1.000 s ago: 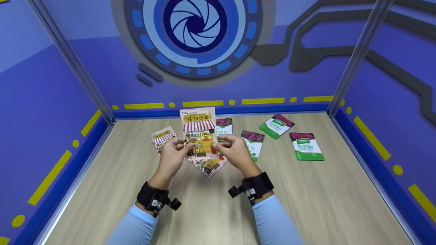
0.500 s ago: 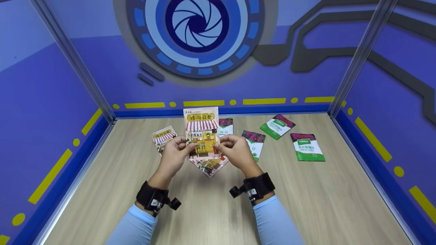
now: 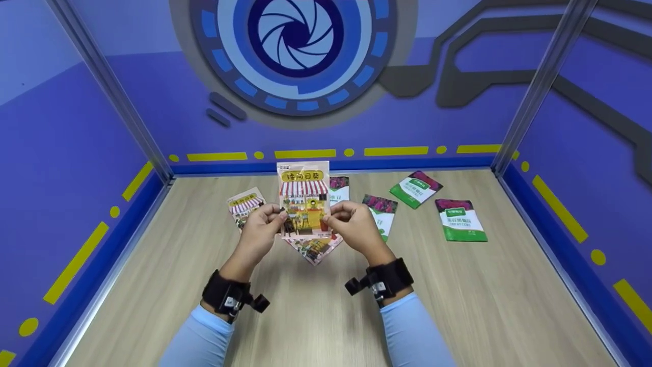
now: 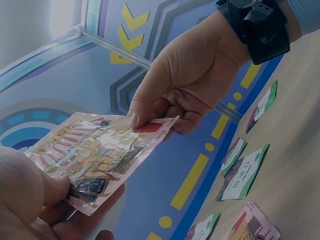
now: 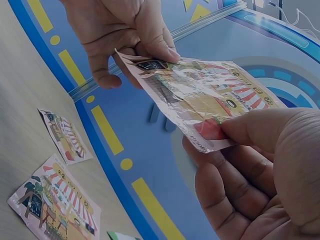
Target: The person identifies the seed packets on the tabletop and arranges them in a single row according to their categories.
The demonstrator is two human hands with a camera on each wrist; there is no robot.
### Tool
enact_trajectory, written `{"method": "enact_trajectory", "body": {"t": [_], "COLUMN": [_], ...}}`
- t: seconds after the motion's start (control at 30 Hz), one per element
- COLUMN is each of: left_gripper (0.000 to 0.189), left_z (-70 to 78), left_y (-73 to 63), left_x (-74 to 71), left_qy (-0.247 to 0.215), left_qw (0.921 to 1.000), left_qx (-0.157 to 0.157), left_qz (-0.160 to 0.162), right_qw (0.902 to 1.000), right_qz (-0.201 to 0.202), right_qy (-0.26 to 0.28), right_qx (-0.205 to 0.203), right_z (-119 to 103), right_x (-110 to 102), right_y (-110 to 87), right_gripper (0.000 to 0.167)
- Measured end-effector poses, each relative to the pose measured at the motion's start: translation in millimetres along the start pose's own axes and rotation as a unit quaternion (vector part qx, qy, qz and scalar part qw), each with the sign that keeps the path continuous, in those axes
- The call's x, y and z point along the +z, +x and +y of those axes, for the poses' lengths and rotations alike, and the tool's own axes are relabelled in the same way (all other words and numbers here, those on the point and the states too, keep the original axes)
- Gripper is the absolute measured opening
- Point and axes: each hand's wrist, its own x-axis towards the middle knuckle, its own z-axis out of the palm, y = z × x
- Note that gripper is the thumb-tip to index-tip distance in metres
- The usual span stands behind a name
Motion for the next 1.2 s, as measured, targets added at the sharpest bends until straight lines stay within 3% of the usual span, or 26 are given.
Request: {"method": "enact_trajectory", "body": {"t": [0.3, 0.83, 1.03, 1.2], "left_gripper": [0.013, 0.012, 0.013, 0.021], "left_z": [0.6, 1.6, -7.8, -26.2], "left_y": [0.7, 4.3, 13.3, 27.1], "left_x": [1.2, -1.6, -23.0, -60.2], "left_qy": [0.012, 0.031, 0.025, 0.044], "left_qw": [0.9999, 0.9992, 0.9979, 0.9927], "left_qx": [0.006, 0.010, 0.004, -0.020], "left_qz": [0.009, 0.023, 0.060, 0.111], "right_qw": [0.9996, 0.9996, 0.9985, 0.9948], "right_qz": [-0.009, -0.022, -0.050, -0.031], "right_qy": [0.026, 0.013, 0.008, -0.095], "right_qx": [-0.007, -0.009, -0.020, 0.017], "right_z": [-1, 1, 13, 28], "right_x": [-1, 0, 4, 14], "right_y": [-0.7, 0.7, 4.5, 5.8], "right_gripper": [0.014, 0.018, 0.027, 0.023]}}
